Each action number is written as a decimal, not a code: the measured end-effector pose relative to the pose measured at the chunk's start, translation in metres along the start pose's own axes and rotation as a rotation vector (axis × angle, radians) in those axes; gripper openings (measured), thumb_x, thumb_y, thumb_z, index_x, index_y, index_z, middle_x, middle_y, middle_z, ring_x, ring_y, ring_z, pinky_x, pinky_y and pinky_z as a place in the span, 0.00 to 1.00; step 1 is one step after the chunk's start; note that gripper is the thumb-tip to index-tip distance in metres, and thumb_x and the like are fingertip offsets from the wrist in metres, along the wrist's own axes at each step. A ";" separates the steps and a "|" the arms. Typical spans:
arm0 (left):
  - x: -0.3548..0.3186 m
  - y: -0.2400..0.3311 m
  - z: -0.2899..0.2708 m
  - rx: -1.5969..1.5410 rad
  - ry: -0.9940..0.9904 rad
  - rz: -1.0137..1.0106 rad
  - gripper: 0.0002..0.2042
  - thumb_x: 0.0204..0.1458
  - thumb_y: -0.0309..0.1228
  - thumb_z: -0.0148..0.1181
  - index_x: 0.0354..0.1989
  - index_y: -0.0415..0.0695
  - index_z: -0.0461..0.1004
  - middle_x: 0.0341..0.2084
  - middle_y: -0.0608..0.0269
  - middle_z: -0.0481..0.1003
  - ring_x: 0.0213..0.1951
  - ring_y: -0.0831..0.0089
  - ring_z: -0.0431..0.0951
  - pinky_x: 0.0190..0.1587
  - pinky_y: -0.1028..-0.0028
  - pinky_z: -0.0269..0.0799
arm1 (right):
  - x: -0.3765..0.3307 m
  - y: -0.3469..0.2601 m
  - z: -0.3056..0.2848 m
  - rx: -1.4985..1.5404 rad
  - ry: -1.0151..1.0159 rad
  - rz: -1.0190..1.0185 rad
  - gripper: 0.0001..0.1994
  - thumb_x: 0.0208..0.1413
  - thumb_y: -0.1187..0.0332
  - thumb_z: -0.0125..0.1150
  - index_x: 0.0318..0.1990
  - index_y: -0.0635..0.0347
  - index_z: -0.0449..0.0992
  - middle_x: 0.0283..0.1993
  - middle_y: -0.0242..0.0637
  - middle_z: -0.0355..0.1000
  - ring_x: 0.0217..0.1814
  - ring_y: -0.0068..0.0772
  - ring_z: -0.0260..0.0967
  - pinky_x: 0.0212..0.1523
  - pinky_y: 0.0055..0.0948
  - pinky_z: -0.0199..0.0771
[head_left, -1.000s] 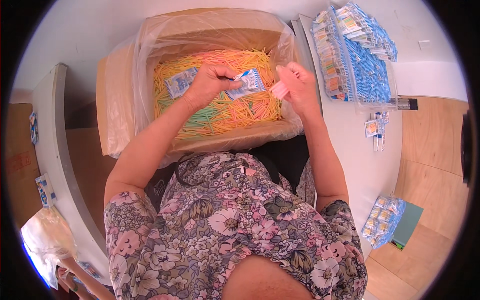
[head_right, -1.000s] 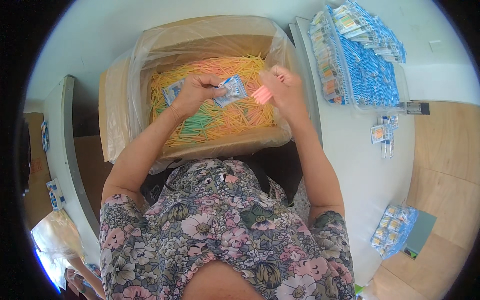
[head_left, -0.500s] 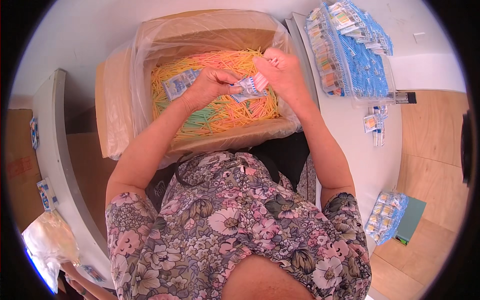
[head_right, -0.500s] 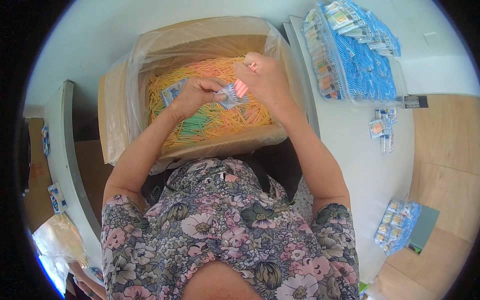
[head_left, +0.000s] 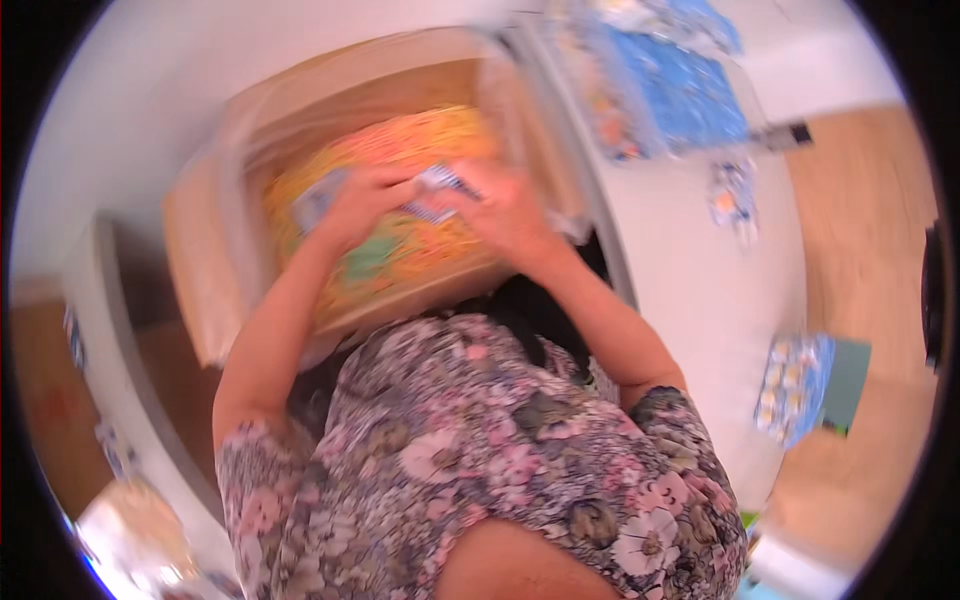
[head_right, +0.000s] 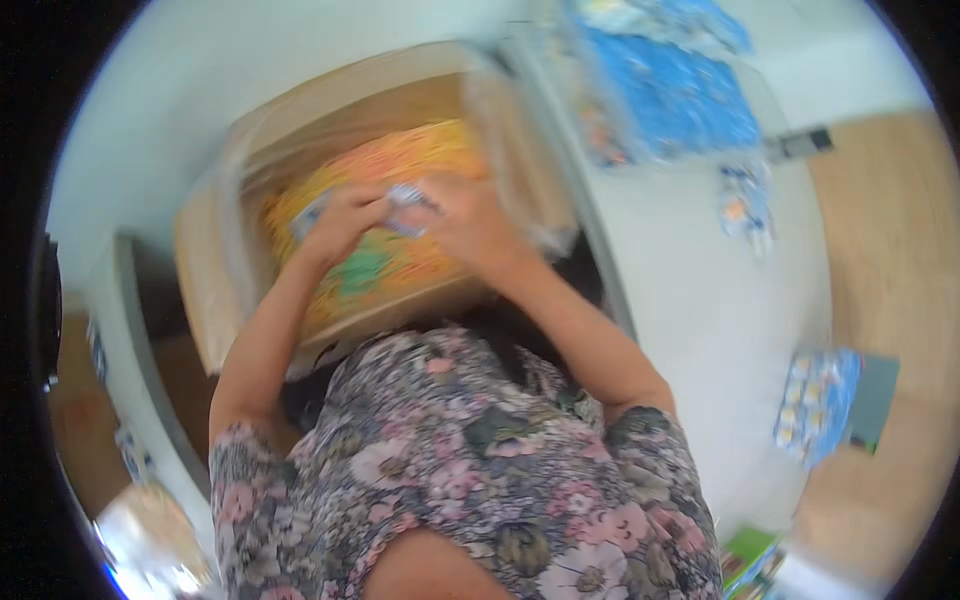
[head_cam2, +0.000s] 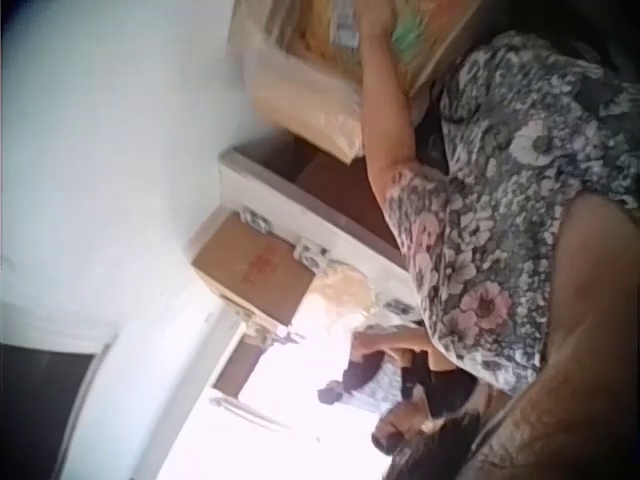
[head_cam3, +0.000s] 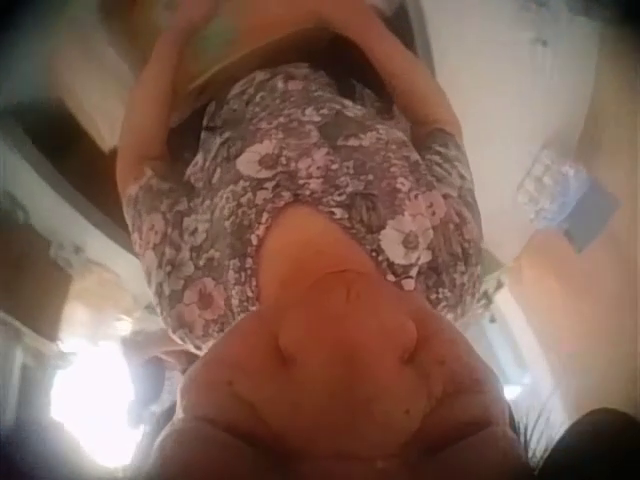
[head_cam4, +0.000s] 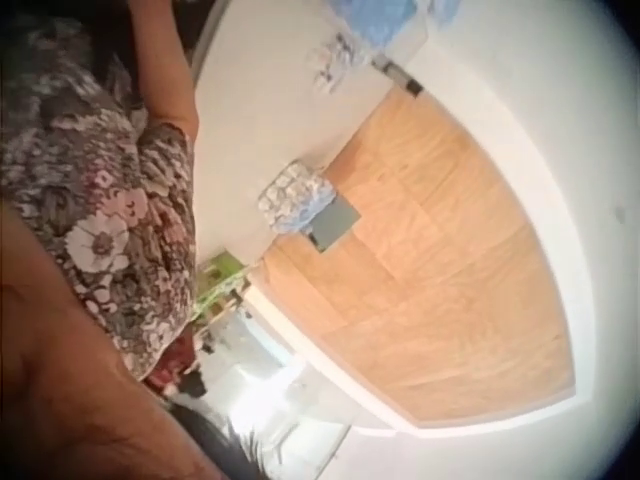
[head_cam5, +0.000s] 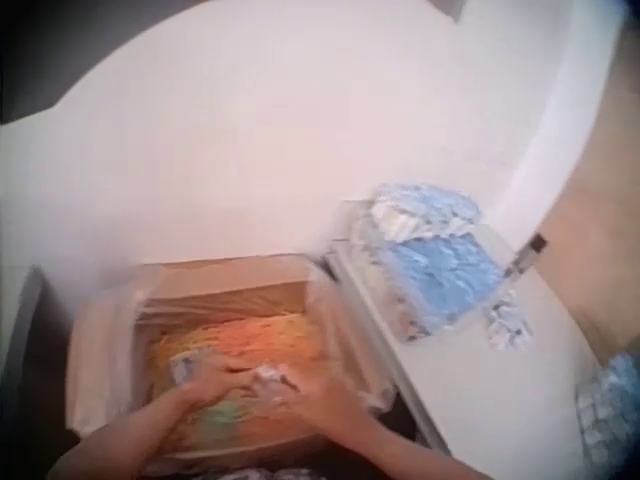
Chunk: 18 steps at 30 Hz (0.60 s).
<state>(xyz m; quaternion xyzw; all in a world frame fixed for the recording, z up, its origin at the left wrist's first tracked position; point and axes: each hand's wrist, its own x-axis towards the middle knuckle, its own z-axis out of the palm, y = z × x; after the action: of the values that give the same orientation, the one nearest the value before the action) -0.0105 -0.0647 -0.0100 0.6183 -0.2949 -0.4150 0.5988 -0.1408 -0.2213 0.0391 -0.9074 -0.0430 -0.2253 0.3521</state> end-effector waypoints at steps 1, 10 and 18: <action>-0.005 -0.008 -0.005 -0.058 0.054 0.018 0.13 0.55 0.33 0.53 0.41 0.36 0.76 0.36 0.62 0.78 0.38 0.77 0.75 0.41 0.76 0.72 | -0.006 -0.002 -0.016 -0.048 0.029 0.023 0.10 0.47 0.67 0.66 0.34 0.62 0.75 0.28 0.36 0.72 0.27 0.25 0.67 0.30 0.26 0.67; -0.008 -0.072 -0.088 1.348 0.408 -0.022 0.24 0.44 0.25 0.61 0.54 0.42 0.66 0.48 0.46 0.69 0.50 0.47 0.67 0.48 0.60 0.67 | -0.128 0.074 -0.262 -0.152 0.564 0.682 0.10 0.48 0.72 0.65 0.39 0.62 0.78 0.29 0.26 0.74 0.30 0.15 0.68 0.31 0.19 0.70; 0.014 -0.063 -0.071 1.252 0.460 -0.194 0.25 0.32 0.29 0.70 0.44 0.43 0.72 0.43 0.51 0.72 0.49 0.56 0.71 0.51 0.62 0.65 | -0.208 0.218 -0.362 -1.035 0.372 0.577 0.24 0.44 0.63 0.65 0.48 0.69 0.71 0.45 0.53 0.72 0.49 0.50 0.68 0.52 0.40 0.65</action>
<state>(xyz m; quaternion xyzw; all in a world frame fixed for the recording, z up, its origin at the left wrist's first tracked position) 0.0494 -0.0345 -0.0791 0.9451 -0.2880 -0.0753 0.1351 -0.4124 -0.6063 0.0483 -0.8812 0.3809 -0.2669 -0.0851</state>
